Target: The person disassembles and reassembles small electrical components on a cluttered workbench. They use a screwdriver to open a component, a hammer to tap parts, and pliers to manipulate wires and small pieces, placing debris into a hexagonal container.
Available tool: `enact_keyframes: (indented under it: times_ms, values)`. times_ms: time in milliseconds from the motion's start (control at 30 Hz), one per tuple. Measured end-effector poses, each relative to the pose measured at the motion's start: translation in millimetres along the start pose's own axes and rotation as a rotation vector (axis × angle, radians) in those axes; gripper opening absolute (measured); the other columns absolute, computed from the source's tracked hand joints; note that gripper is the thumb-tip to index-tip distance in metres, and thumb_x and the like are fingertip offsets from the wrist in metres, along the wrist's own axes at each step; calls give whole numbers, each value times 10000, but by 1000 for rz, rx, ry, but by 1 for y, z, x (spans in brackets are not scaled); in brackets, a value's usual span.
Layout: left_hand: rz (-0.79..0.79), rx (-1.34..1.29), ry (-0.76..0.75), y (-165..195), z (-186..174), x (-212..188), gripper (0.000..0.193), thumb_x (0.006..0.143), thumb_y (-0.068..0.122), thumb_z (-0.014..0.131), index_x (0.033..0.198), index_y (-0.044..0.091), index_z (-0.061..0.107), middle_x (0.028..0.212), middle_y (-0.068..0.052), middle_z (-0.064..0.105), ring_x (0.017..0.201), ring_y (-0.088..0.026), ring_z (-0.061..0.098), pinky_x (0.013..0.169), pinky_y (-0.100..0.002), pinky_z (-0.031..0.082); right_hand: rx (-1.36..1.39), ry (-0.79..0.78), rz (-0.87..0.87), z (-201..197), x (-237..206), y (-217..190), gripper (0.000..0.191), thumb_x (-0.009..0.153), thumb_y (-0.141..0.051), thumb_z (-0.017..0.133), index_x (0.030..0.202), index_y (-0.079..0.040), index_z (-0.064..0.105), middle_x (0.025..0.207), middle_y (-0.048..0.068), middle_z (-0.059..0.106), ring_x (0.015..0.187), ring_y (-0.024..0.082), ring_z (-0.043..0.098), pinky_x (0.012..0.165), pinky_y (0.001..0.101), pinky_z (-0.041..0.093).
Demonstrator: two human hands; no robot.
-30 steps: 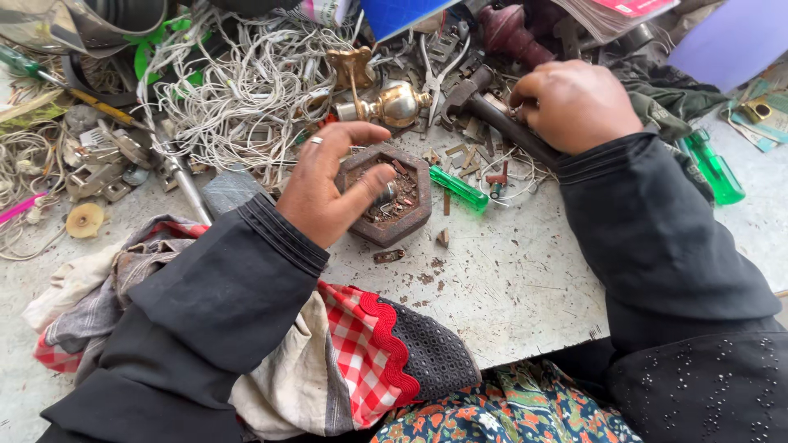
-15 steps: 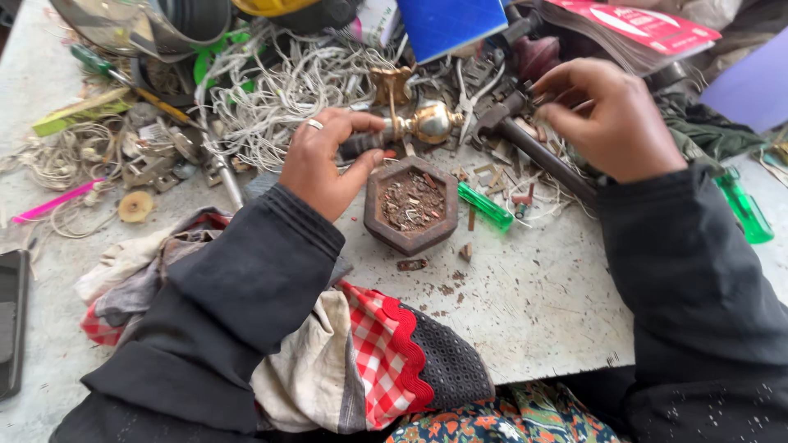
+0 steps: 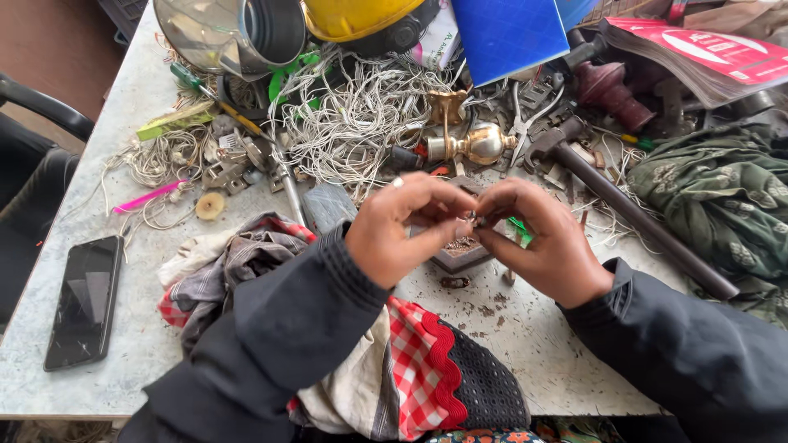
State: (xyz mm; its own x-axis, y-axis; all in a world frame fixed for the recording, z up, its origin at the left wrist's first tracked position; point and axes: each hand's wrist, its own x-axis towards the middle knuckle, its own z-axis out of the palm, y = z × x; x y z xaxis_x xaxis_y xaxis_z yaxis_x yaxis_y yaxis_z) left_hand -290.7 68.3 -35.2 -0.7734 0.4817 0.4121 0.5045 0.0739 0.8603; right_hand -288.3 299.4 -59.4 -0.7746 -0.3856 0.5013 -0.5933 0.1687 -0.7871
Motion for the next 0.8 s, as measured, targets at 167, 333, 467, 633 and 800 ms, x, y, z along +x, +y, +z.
enact_keyframes:
  times_ms: [167,333,467,633,800]
  values:
    - [-121,-227,17,-19,8,-9,246,984,39,711,1225,11,668,1163,-68,679,1056,-128,701,924,-262,597,-127,-55,-57,-1,-2,-4,284,841,9,782,1087,-31,645,1070,63,673,951,149,696,830,286,578]
    - [-5,-322,49,-42,10,-12,154,1061,15,690,1214,5,677,1199,-63,647,1064,-139,709,945,-280,618,-64,-27,-25,-2,0,-8,336,837,-15,792,1134,-30,635,1070,79,678,941,162,714,818,279,583]
    - [-187,-496,61,-42,6,-17,206,1043,8,661,1245,14,621,1150,-88,691,1042,-124,688,949,-273,587,-94,-17,-11,2,5,-12,343,827,-34,810,1126,-43,642,1043,66,685,900,152,719,788,274,583]
    - [-81,-288,29,-39,8,-20,195,960,-22,689,1138,-12,608,1136,-75,614,1038,-120,653,920,-281,581,-226,-33,-85,5,4,-14,340,826,-23,792,1131,-42,644,1079,91,672,927,172,707,797,285,572]
    - [-208,-619,108,-48,9,-19,169,1032,21,659,1187,2,596,1103,-91,722,1016,-142,714,914,-295,608,-143,17,-35,8,2,-13,403,821,-29,790,1184,-24,616,1066,85,690,941,186,715,821,302,561]
